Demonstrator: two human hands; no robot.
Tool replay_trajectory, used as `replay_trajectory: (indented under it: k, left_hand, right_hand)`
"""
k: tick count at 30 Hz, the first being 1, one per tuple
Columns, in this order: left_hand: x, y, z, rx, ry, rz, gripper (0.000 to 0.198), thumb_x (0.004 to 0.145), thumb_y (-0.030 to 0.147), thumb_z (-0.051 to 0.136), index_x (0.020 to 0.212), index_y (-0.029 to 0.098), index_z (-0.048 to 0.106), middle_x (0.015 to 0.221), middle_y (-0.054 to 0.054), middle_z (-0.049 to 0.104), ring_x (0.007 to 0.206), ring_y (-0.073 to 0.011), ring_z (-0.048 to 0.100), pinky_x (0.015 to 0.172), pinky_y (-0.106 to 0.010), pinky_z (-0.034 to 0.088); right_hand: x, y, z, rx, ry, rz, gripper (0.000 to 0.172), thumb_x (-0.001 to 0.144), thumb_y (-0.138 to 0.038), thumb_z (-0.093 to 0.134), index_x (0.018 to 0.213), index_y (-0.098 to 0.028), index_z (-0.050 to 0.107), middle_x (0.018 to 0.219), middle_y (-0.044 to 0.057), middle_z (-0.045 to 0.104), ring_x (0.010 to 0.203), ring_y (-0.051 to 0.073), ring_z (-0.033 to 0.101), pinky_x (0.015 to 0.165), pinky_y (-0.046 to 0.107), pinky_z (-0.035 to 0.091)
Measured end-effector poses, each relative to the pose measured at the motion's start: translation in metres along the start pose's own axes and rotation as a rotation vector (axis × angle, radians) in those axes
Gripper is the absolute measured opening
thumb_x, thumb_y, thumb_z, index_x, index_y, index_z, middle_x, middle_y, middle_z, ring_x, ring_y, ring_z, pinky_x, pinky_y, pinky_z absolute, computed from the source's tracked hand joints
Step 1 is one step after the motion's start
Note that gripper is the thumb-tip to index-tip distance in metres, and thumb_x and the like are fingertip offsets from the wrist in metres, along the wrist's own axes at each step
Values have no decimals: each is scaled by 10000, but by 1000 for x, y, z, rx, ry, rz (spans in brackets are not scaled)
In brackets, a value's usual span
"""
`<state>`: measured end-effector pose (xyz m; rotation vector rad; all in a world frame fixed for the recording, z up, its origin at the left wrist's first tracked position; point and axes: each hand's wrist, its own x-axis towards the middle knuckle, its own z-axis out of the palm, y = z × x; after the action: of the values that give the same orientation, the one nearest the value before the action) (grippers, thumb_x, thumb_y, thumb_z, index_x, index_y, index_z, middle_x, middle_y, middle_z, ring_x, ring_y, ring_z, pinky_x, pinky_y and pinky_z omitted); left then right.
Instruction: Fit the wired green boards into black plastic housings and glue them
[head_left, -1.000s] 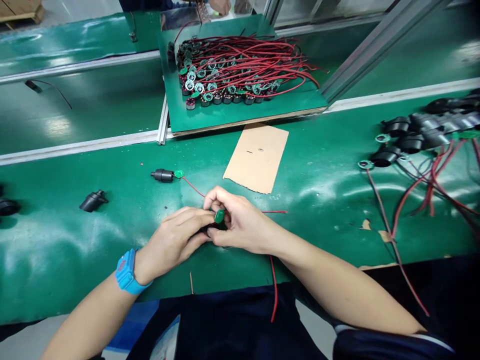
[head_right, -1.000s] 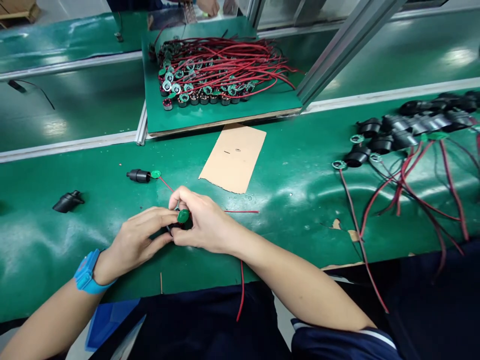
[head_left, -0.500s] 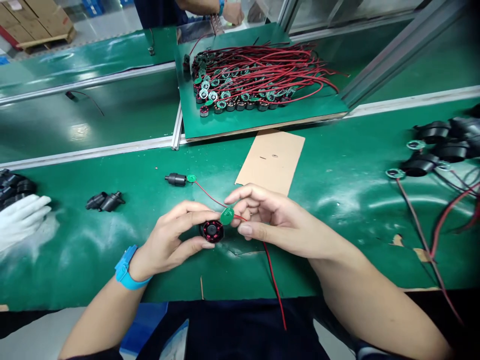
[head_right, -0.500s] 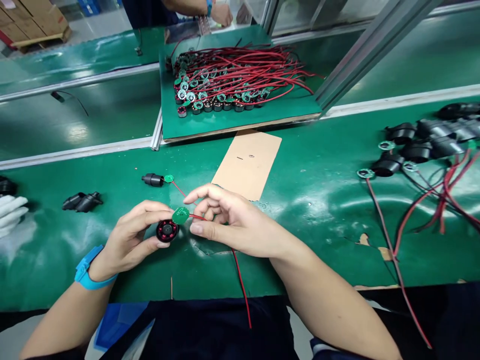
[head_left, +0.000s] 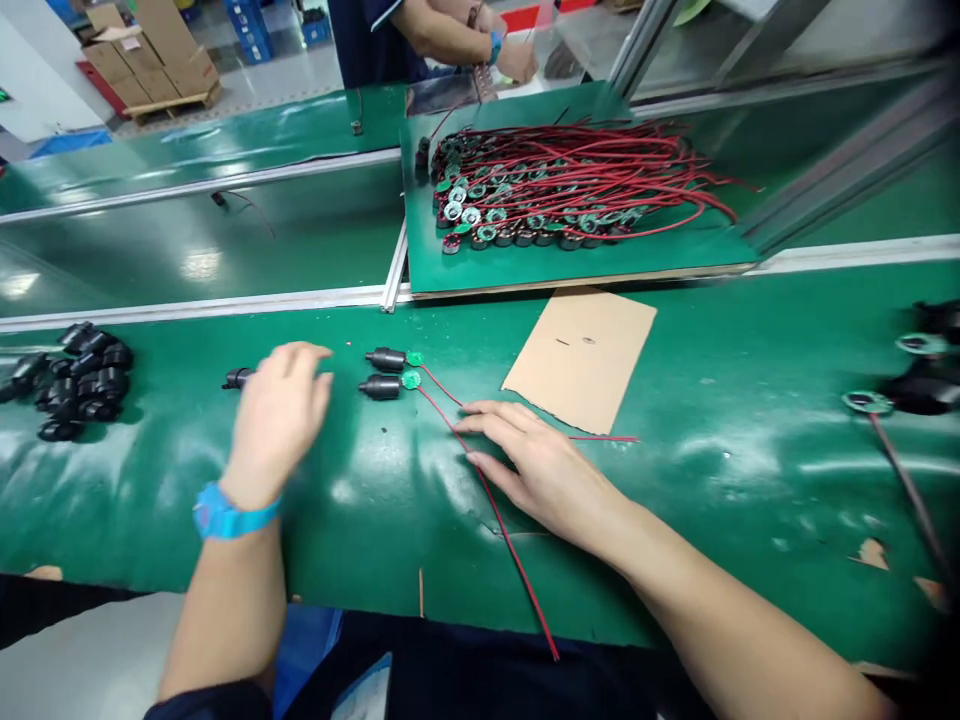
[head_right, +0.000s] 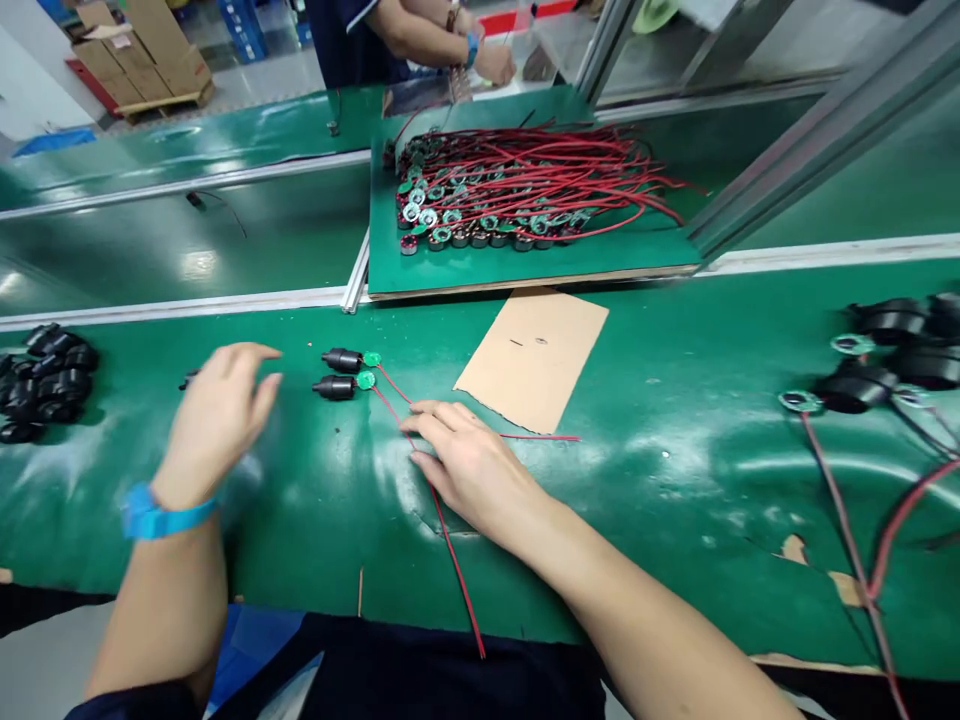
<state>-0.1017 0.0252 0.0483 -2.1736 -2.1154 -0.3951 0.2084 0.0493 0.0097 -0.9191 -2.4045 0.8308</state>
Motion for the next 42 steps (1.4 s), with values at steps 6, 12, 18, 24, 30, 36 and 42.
replay_trajectory:
  k: [6, 12, 18, 24, 30, 36, 42]
  left_hand:
    - [-31, -82, 1, 243, -52, -89, 163, 876, 366, 602, 992, 253, 628, 773, -64, 600, 691, -322, 597, 672, -443, 464]
    - [-18, -63, 15, 48, -140, -55, 193, 915, 433, 599, 988, 260, 645, 707, -66, 658, 587, -292, 607, 553, -342, 365]
    - [-3, -28, -4, -440, 122, -252, 312, 796, 472, 771, 1038, 283, 718, 917, -48, 705, 793, -258, 662, 764, -394, 531]
    - [5, 14, 4, -1556, 251, -374, 233, 809, 289, 737, 986, 240, 594, 1019, -22, 724, 966, -215, 714, 843, -365, 593]
    - [5, 59, 20, -1825, -190, -544, 383, 830, 412, 782, 1100, 182, 637, 831, -14, 670, 572, -86, 549, 453, -177, 400]
    - [-8, 78, 17, -1905, -401, -486, 451, 747, 448, 878, 1027, 159, 674, 757, 15, 602, 584, -68, 538, 487, -166, 399]
    - [-24, 83, 13, -1913, -571, -345, 516, 664, 485, 925, 973, 175, 650, 717, 11, 632, 579, -78, 583, 509, -155, 422]
  right_hand:
    - [25, 18, -41, -135, 155, 43, 135, 966, -240, 613, 1091, -219, 659, 1139, 99, 720, 1094, 274, 656, 978, 486, 507]
    - [101, 73, -81, -480, 357, 209, 205, 961, -260, 602, 1117, -201, 720, 1133, 130, 700, 1096, 344, 579, 958, 521, 435]
    - [179, 83, -76, -653, 300, 82, 285, 987, -253, 582, 1237, -256, 720, 1331, 122, 591, 1242, 360, 466, 1003, 522, 385]
    - [212, 80, -70, -657, 234, 69, 164, 964, -239, 616, 1014, -156, 749, 1350, 147, 586, 1284, 374, 438, 1047, 526, 360]
    - [146, 25, -43, -382, 203, -256, 124, 947, -222, 645, 1055, -173, 679, 1353, 149, 626, 1264, 309, 551, 1119, 548, 348]
    - [63, -32, -32, -259, 125, -465, 138, 1029, -227, 538, 1120, -187, 634, 1240, 121, 711, 1162, 261, 648, 1136, 557, 372]
    - [33, -47, -67, 163, -111, -116, 536, 950, -336, 691, 1427, -193, 493, 1164, 78, 710, 990, 185, 688, 855, 312, 549]
